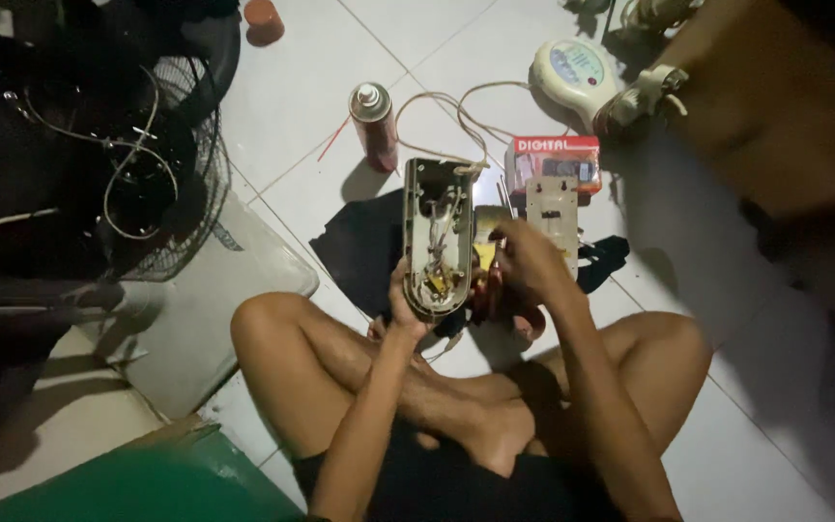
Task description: Cleaning and inspecting an electronic component using a brush and screwdriver
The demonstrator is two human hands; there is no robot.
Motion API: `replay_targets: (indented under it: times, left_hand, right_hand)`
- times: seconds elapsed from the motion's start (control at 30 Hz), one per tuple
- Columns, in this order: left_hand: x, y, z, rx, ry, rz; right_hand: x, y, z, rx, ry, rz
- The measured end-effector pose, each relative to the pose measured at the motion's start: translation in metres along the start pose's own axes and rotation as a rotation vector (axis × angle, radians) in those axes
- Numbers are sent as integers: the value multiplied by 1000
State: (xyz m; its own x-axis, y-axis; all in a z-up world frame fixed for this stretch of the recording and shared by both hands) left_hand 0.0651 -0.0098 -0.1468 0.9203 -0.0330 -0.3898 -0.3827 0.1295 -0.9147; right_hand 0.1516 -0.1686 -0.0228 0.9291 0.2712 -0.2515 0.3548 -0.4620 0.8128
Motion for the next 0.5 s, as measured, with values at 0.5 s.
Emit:
replay_targets:
  times: [0.5]
  left_hand:
    - [11,30,-14,125,53,-23]
  right_hand:
    - [-1,-1,-16,139,75,317]
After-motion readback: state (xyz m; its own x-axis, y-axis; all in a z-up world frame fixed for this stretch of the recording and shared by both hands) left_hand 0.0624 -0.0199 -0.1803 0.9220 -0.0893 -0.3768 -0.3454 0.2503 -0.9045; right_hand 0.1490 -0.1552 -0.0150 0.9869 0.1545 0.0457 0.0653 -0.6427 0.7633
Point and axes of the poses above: each hand's wrist, its own x-axis towards the middle knuckle, its own y-axis out of the back of the hand, z = x × y, the point moved 10 cm from there along x, towards the middle knuckle, and after that the axes turned 10 degrees about -y, right-handed, at the moved point
